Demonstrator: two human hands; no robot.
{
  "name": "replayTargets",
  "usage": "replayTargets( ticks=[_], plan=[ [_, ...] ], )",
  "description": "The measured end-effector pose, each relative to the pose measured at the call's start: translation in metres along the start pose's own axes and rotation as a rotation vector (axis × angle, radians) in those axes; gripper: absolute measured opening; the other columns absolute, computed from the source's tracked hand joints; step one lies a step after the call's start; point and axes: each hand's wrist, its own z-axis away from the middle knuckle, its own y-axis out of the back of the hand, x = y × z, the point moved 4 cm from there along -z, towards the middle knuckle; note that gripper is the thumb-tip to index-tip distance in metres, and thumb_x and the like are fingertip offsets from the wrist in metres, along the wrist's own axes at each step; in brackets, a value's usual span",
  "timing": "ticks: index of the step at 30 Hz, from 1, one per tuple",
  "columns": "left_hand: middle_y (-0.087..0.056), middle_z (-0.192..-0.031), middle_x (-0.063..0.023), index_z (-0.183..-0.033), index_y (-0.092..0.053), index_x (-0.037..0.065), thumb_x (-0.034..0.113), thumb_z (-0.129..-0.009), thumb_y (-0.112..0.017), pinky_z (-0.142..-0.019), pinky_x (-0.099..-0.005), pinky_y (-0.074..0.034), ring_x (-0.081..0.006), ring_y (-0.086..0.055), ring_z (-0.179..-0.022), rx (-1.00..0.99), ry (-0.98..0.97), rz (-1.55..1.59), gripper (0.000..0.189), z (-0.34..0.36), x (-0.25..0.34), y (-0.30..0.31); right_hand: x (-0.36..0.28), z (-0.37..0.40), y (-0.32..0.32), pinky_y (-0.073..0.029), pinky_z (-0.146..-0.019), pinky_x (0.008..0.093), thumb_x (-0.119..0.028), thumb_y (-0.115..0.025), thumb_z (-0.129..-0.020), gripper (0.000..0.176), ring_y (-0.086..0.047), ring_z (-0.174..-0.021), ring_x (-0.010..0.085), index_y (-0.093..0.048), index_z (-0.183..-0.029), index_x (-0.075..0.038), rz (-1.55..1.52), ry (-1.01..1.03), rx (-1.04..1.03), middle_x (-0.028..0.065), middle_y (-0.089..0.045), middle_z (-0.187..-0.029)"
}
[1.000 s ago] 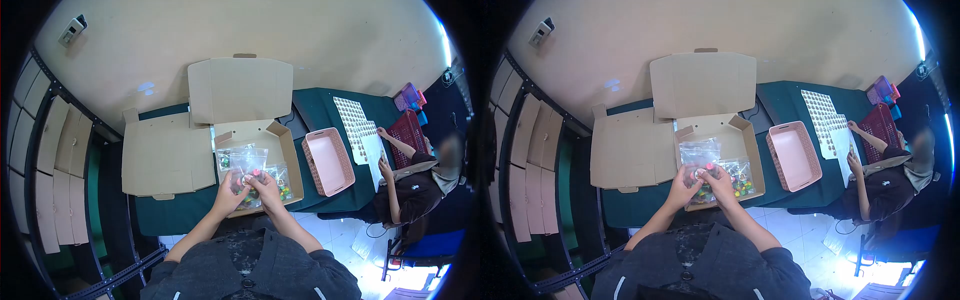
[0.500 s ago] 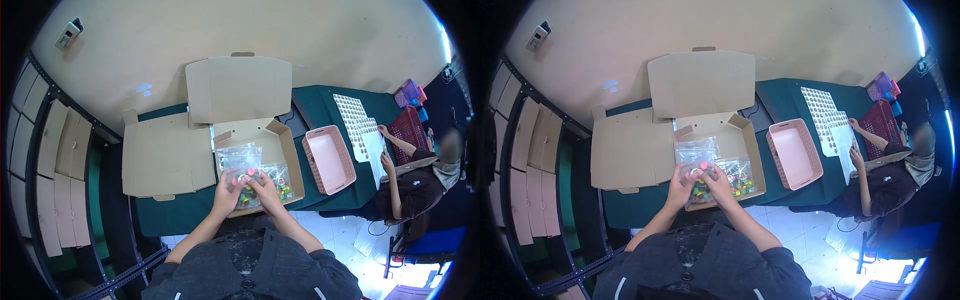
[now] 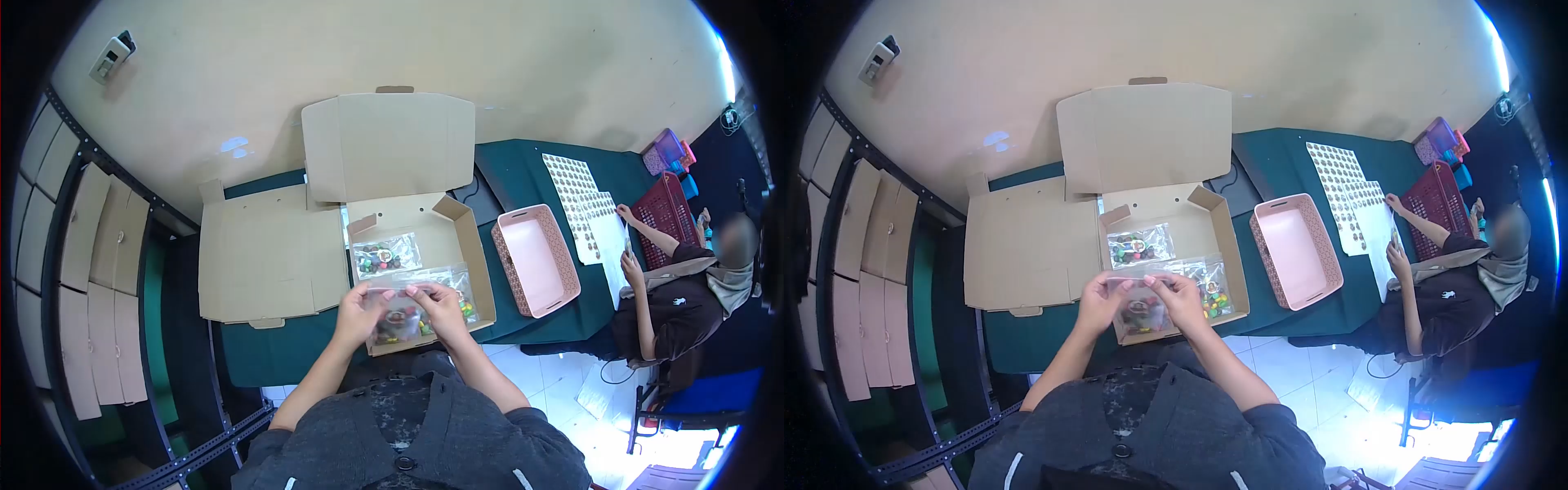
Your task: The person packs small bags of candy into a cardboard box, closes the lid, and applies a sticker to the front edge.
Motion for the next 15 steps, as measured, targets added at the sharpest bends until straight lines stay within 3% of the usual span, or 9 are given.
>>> replayTargets(
  ticks=[1,3,5,8,10,13,15],
  plan=[
    [-0.062,-0.095,-0.0081,-0.104,-0.056,-0.002,0.016,-0.085,-0.062,-0.075,-0.0268,-0.048,-0.0136,-0.06,-0.084,0.001,-0.001,0.0,0.027,-0.001,0.003,0.003,-0.001,0.0,0.001,-0.045,-0.062,0.0206,-0.015,-0.06,-0.086,0.02,-0.057,-0.07,0.0077,-0.065,-0.096,0.001,0.0,0.001,-0.001,0.0074,-0.065,-0.084],
    [-0.064,-0.087,-0.0062,-0.096,-0.061,-0.001,0.02,-0.089,-0.056,-0.074,-0.0267,-0.047,-0.0121,-0.06,-0.078,-0.038,-0.063,-0.012,0.023,-0.002,0.015,0.008,0.002,0.002,0.004,-0.045,-0.063,0.0209,-0.02,-0.058,-0.088,0.025,-0.057,-0.07,0.0081,-0.064,-0.098,0.001,0.006,-0.183,-0.112,0.0066,-0.065,-0.083],
    [-0.065,-0.086,-0.0064,-0.092,-0.061,-0.002,0.023,-0.092,-0.051,-0.078,-0.0269,-0.046,-0.0125,-0.06,-0.08,-0.066,-0.024,-0.027,0.027,-0.003,0.018,0.017,-0.017,0.004,0.007,-0.044,-0.07,0.0219,-0.023,-0.053,-0.09,0.03,-0.056,-0.074,0.0087,-0.062,-0.104,0.002,0.074,-0.203,-0.228,0.006,-0.065,-0.085],
    [-0.062,-0.096,-0.008,-0.101,-0.057,-0.001,0.022,-0.094,-0.045,-0.082,-0.0275,-0.044,-0.0132,-0.057,-0.091,-0.17,-0.016,-0.008,0.026,-0.003,0.02,0.013,-0.022,0.005,0.002,-0.044,-0.077,0.0245,-0.024,-0.049,-0.092,0.033,-0.056,-0.082,0.0104,-0.059,-0.111,0.001,0.058,-0.106,-0.327,0.0056,-0.065,-0.089],
    [-0.055,-0.111,-0.0101,-0.111,-0.049,0.001,0.022,-0.093,-0.046,-0.087,-0.0296,-0.042,-0.0146,-0.052,-0.103,0.112,-0.248,-0.081,0.027,-0.003,0.029,0.012,-0.027,0.002,0.003,-0.043,-0.08,0.027,-0.023,-0.046,-0.093,0.034,-0.055,-0.087,0.0118,-0.056,-0.115,0.0,0.062,0.082,-0.186,0.007,-0.064,-0.095],
    [-0.046,-0.121,-0.0114,-0.118,-0.041,0.003,0.024,-0.09,-0.052,-0.089,-0.0321,-0.041,-0.0174,-0.046,-0.111,0.037,-0.19,-0.075,0.037,0.005,0.026,0.012,-0.026,0.003,0.004,-0.042,-0.083,0.0289,-0.019,-0.049,-0.091,0.032,-0.055,-0.091,0.015,-0.056,-0.117,-0.002,0.208,0.244,-0.037,0.0098,-0.061,-0.103],
    [-0.047,-0.119,-0.0118,-0.12,-0.043,0.002,0.027,-0.086,-0.059,-0.09,-0.0337,-0.041,-0.0207,-0.047,-0.111,-0.005,-0.165,-0.102,0.046,0.007,0.019,0.003,-0.029,0.009,-0.011,-0.041,-0.085,0.0293,-0.016,-0.05,-0.09,0.031,-0.054,-0.093,0.0161,-0.056,-0.118,-0.003,0.3,0.317,-0.058,0.0106,-0.059,-0.105]
  ],
)
